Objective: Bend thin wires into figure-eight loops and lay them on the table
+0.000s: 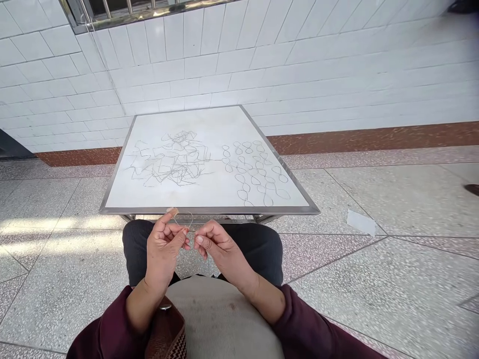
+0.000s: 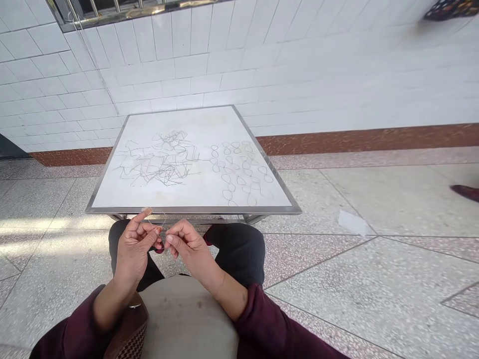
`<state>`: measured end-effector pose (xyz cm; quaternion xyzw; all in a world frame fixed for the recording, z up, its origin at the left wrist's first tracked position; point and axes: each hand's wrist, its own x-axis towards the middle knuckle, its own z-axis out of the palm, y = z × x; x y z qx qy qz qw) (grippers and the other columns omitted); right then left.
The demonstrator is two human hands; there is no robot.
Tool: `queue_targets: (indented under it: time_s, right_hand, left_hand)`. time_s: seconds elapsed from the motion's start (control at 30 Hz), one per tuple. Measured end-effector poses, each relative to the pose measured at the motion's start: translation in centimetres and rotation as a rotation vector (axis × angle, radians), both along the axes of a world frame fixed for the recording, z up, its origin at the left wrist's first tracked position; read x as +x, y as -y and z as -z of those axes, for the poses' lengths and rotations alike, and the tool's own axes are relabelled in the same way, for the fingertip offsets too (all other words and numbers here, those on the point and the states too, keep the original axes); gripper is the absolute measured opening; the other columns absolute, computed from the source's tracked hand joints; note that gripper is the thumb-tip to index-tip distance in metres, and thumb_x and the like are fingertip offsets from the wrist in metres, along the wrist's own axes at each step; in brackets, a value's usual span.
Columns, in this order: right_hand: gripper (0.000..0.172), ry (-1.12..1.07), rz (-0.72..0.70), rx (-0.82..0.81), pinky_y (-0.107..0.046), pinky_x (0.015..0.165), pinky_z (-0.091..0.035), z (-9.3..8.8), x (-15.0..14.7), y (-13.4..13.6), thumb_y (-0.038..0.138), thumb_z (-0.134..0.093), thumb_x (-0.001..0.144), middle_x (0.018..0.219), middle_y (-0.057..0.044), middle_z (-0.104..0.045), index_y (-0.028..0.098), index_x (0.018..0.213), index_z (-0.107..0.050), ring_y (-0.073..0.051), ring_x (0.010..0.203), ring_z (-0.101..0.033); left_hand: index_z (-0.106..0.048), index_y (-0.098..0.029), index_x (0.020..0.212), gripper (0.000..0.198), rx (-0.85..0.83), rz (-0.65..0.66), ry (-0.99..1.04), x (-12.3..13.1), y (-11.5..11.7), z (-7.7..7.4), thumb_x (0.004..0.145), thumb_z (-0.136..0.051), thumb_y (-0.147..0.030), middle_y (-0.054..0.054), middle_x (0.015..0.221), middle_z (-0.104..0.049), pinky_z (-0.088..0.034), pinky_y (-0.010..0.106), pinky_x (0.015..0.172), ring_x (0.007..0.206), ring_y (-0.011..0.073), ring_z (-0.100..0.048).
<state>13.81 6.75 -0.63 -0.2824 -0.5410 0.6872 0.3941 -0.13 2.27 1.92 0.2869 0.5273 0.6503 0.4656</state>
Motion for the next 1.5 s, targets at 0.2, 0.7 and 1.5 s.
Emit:
queue_targets:
  time_s: [0.2,0.7,1.5]
  right_hand:
    - [0.022,0.165,0.076,0.247,-0.024,0.050,-0.044,0.2,-0.1,-0.2,0.042,-0.058,0.094,0.073,0.000,-0.058,0.022,0.085,-0.062,-0.011,0.055,-0.049]
    - [0.017,0.319,0.033,0.314,-0.024,0.052,-0.044,-0.3,0.2,-1.0,0.031,-0.056,0.093,0.071,0.001,-0.062,0.023,0.081,-0.064,-0.012,0.057,-0.051]
    - [0.030,0.068,-0.086,-0.191,-0.025,0.057,-0.027,0.1,0.2,-0.6,0.047,-0.065,0.087,0.069,0.005,-0.048,0.019,0.087,-0.053,-0.009,0.058,-0.033]
  left_hand:
    - [-0.056,-0.018,0.129,0.056,0.012,0.039,-0.033,0.0,0.2,0.4,0.078,-0.076,-0.030,0.000,0.076,-0.071,-0.052,0.024,0.053,0.056,0.0110,-0.062]
    - [-0.057,-0.019,0.130,0.060,-0.014,0.051,0.025,0.3,0.1,0.5,0.076,-0.078,-0.033,-0.003,0.071,-0.069,-0.049,0.023,0.055,0.057,0.0109,-0.062]
    - [-0.059,-0.018,0.123,0.045,0.050,0.043,0.125,0.9,0.3,1.9,0.081,-0.074,-0.024,-0.004,0.070,-0.064,-0.047,0.021,0.053,0.054,0.0075,-0.056]
